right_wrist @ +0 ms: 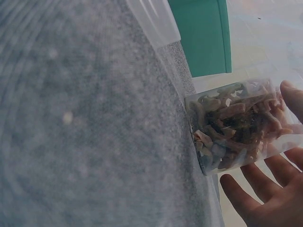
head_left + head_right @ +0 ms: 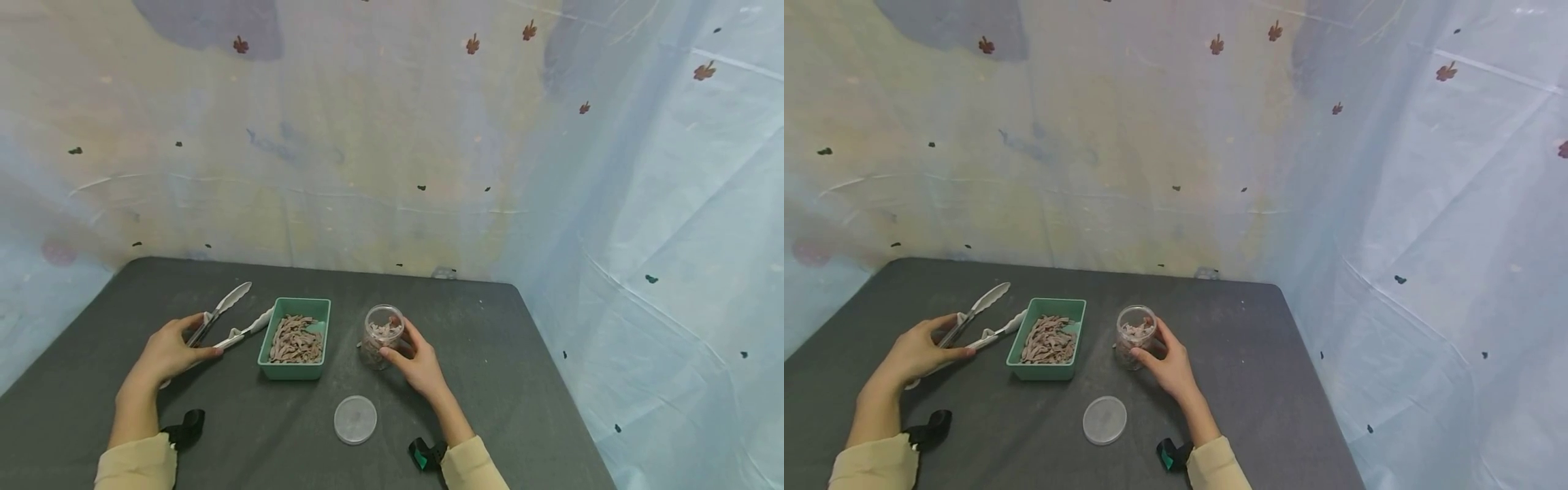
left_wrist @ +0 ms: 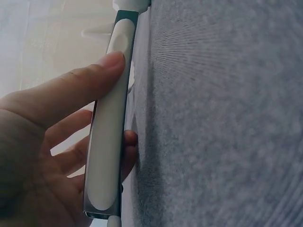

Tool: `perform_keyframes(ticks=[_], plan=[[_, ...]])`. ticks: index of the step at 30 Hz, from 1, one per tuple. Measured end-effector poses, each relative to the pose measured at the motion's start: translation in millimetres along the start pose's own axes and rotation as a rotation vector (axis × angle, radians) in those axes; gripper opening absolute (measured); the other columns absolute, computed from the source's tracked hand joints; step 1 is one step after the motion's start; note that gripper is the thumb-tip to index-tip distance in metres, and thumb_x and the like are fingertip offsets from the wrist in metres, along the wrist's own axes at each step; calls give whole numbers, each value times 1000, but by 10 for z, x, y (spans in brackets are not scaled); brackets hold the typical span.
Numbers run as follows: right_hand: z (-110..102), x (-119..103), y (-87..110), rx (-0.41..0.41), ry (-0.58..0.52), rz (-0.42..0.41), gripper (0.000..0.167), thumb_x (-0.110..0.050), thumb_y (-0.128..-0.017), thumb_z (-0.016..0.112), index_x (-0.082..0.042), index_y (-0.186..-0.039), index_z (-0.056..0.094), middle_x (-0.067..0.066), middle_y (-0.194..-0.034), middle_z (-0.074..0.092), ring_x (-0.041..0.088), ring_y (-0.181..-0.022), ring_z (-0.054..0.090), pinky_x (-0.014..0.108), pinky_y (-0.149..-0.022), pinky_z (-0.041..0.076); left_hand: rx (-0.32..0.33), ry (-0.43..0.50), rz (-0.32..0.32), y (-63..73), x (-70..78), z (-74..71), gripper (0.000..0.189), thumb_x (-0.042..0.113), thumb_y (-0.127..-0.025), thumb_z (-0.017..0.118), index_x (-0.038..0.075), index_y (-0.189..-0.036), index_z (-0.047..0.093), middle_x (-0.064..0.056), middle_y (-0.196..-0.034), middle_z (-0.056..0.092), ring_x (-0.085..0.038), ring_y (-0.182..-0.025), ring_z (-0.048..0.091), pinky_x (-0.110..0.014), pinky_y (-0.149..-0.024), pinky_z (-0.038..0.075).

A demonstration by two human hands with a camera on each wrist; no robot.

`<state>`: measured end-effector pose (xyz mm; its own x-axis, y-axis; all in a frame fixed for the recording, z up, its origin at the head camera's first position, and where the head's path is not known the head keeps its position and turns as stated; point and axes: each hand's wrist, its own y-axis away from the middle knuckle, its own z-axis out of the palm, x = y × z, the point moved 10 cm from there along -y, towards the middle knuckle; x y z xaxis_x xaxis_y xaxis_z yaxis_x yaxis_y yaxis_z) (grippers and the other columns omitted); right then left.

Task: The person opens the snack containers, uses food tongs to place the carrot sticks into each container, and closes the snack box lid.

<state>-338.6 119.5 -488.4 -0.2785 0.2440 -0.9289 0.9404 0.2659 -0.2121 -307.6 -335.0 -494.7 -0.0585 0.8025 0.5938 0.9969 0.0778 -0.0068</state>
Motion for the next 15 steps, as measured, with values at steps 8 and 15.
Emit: perform_keyframes(ticks=[8, 15], plan=[[2, -6, -3, 7, 7, -22, 77, -16, -95, 79, -14, -161, 40, 13, -154, 52, 32, -140, 52, 49, -109, 49, -32, -3, -29, -17, -33, 50, 104, 39, -84, 89, -15, -153, 34, -44, -146, 39, -62, -127, 45, -73, -98, 40], [3, 8, 5, 11, 9, -13, 78, -17, -95, 80, -13, -161, 40, 14, -154, 52, 32, -140, 53, 50, -108, 49, -32, -9, -25, -24, -18, 42, 102, 38, -85, 88, -17, -151, 33, -45, -143, 40, -62, -127, 45, -73, -99, 40]])
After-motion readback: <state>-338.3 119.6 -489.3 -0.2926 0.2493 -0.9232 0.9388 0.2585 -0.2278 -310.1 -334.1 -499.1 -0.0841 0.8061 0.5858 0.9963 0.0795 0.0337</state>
